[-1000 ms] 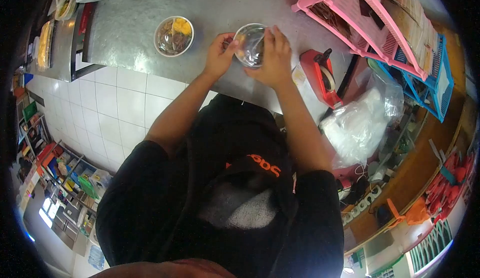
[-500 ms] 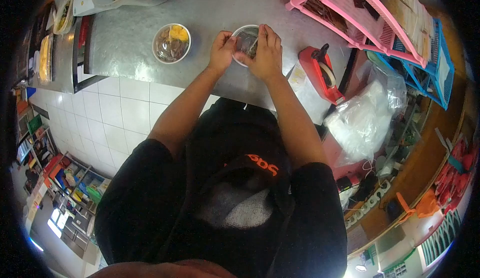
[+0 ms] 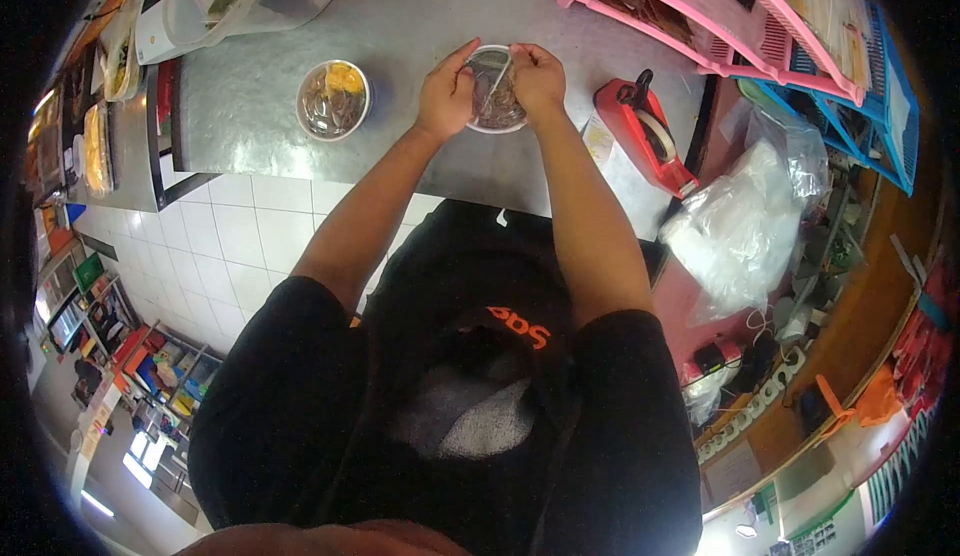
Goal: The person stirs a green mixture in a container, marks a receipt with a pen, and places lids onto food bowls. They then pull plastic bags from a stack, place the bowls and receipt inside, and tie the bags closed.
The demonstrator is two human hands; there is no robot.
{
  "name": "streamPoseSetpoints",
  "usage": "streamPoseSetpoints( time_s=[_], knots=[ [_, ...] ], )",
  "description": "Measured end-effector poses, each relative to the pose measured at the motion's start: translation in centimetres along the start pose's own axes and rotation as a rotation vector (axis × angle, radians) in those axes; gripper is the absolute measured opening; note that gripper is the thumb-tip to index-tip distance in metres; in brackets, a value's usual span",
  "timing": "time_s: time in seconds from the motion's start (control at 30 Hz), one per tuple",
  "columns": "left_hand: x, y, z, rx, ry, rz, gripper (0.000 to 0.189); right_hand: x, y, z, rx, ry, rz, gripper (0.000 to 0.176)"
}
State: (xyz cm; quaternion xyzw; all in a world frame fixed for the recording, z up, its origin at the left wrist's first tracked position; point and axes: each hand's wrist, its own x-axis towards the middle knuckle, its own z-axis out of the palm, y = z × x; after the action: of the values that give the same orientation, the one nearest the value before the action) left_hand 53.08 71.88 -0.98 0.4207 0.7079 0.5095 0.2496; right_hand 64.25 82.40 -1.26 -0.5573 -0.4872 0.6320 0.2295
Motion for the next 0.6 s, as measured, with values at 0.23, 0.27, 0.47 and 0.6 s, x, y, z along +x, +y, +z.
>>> streamPoseSetpoints(
  time_s=[0.23,0.27,0.47,0.6],
  knots=[
    [0.5,0.3,-0.6,0.12,-0.128,-0.075,0.046,-0.2,0.2,-0.4,0.038,-0.109,0.03,0.023],
    [0.3,0.4,-0.6,0.209,-0.114,0.02,0.052,0.0,0.7,-0.3,0.011,-0.044,-0.033,0.022],
    [-1.3,1.5,-2.0,0.77,-0.122,0.241,0.084,-3.1,3.5,-1.8,0.171,0.207,-0.245,0.024],
    [0.2,3.4,-2.4,0.716,-0.441,0.447,0.091,-6.7,3.4,-2.1,0.356,0.183,-0.03,0.024]
  ],
)
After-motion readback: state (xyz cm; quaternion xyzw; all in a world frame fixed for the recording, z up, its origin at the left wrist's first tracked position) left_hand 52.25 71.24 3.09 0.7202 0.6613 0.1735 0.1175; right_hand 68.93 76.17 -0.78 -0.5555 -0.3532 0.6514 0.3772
